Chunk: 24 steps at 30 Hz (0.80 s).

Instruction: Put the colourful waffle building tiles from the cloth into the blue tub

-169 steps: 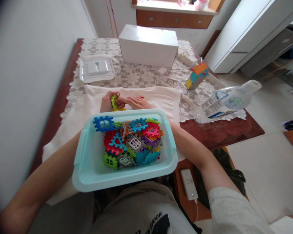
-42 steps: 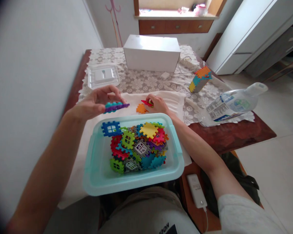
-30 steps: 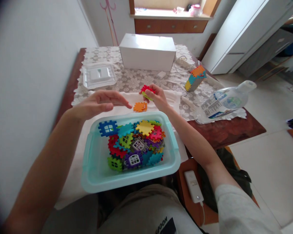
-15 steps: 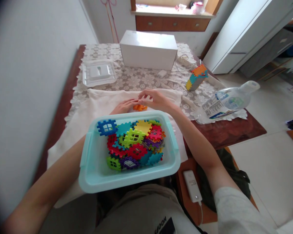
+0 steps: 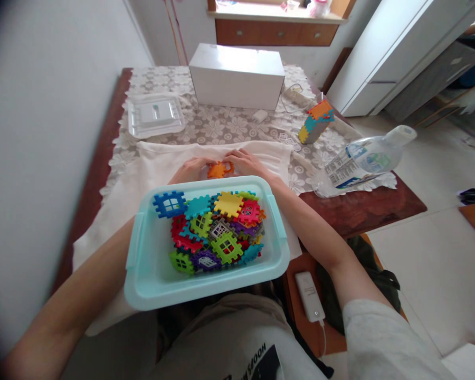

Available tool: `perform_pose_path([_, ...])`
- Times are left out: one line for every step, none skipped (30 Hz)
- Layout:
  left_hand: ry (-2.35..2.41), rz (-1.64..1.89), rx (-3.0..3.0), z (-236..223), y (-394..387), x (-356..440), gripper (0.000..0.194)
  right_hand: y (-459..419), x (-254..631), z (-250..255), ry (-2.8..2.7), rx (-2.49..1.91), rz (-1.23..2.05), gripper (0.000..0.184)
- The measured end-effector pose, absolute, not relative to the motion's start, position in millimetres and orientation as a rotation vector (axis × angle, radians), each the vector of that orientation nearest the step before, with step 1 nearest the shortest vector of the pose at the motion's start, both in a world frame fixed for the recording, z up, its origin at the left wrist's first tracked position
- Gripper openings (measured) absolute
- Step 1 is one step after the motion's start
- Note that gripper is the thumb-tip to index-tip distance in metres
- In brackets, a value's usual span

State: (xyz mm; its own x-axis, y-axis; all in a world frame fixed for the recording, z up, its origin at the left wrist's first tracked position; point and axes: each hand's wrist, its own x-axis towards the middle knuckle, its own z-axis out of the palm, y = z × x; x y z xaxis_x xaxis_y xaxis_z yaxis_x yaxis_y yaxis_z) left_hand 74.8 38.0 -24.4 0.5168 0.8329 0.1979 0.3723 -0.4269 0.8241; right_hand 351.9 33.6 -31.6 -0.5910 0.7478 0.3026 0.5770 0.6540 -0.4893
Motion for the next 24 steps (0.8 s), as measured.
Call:
perform_pose_path([1.001,0.811,1.983,-25,40,74,0.048,34,352,-32,-2.373,-1.036,0.478,0.036])
perform_pose_path([1.02,0.837,1.944,-25,43,72,0.048,34,353,-33,-2.36,-1.04,0.485,0.035])
perform_pose_path([1.035,0.866,1.898,-25,46,70,0.049,34,353,-35,-2.347,-1.04,0.489,0.034])
perform_pose_path([1.044,0.894,1.849,-25,49,68,0.052,35,353,-36,-2.336,-1.039,0.488,0.034])
perform_pose_path([1.048,0.921,1.804,-22,51,65,0.055,36,353,-38,-2.323,-1.038,0.482,0.034])
perform_pose_path([1.029,0.94,1.749,-18,53,62,0.06,37,353,-40,-2.31,-1.039,0.472,0.036])
perform_pose_path([0.99,0.948,1.694,-12,54,57,0.065,39,354,-42,-2.301,-1.041,0.466,0.038])
perform_pose_path([0.938,0.949,1.643,-3,54,53,0.071,40,354,-44,-2.294,-1.045,0.464,0.039])
perform_pose_path([0.797,0.917,1.52,8,52,48,0.073,42,354,-46,-2.291,-1.05,0.467,0.041])
perform_pose_path([0.663,0.878,1.434,20,48,43,0.074,42,353,-46,-2.291,-1.053,0.475,0.041])
perform_pose_path([0.556,0.82,1.403,34,43,39,0.074,42,353,-47,-2.292,-1.053,0.483,0.04])
perform_pose_path([0.504,0.78,1.406,48,38,36,0.075,41,353,-47,-2.291,-1.052,0.492,0.04])
perform_pose_path([0.467,0.711,1.425,61,32,34,0.075,40,352,-46,-2.285,-1.051,0.498,0.04])
perform_pose_path([0.4,0.563,1.473,73,26,34,0.075,38,351,-46,-2.273,-1.053,0.504,0.042])
perform_pose_path([0.347,0.424,1.511,82,21,35,0.076,36,350,-45,-2.249,-1.059,0.515,0.045])
perform_pose_path([0.335,0.331,1.545,89,17,37,0.079,35,349,-44,-2.205,-1.069,0.543,0.049])
perform_pose_path([0.324,0.28,1.562,92,14,40,0.083,35,348,-43,-2.137,-1.08,0.599,0.054])
perform_pose_path([0.314,0.274,1.562,93,12,44,0.086,36,348,-41,-2.049,-1.077,0.692,0.057])
perform_pose_path([0.308,0.309,1.557,91,11,47,0.084,37,348,-38,-1.943,-1.052,0.812,0.06])
perform_pose_path([0.311,0.35,1.548,87,11,51,0.081,38,349,-33,-1.831,-1.002,0.949,0.064])
perform_pose_path([0.322,0.379,1.536,82,11,54,0.077,38,351,-26,-1.728,-0.929,1.081,0.067])
perform_pose_path([0.337,0.382,1.522,77,12,56,0.074,38,353,-18,-1.651,-0.84,1.19,0.071])
perform_pose_path([0.352,0.357,1.498,72,12,58,0.071,36,355,-8,-1.603,-0.749,1.27,0.075])
perform_pose_path([0.357,0.322,1.468,69,12,60,0.071,32,357,2,-1.593,-0.665,1.317,0.077])
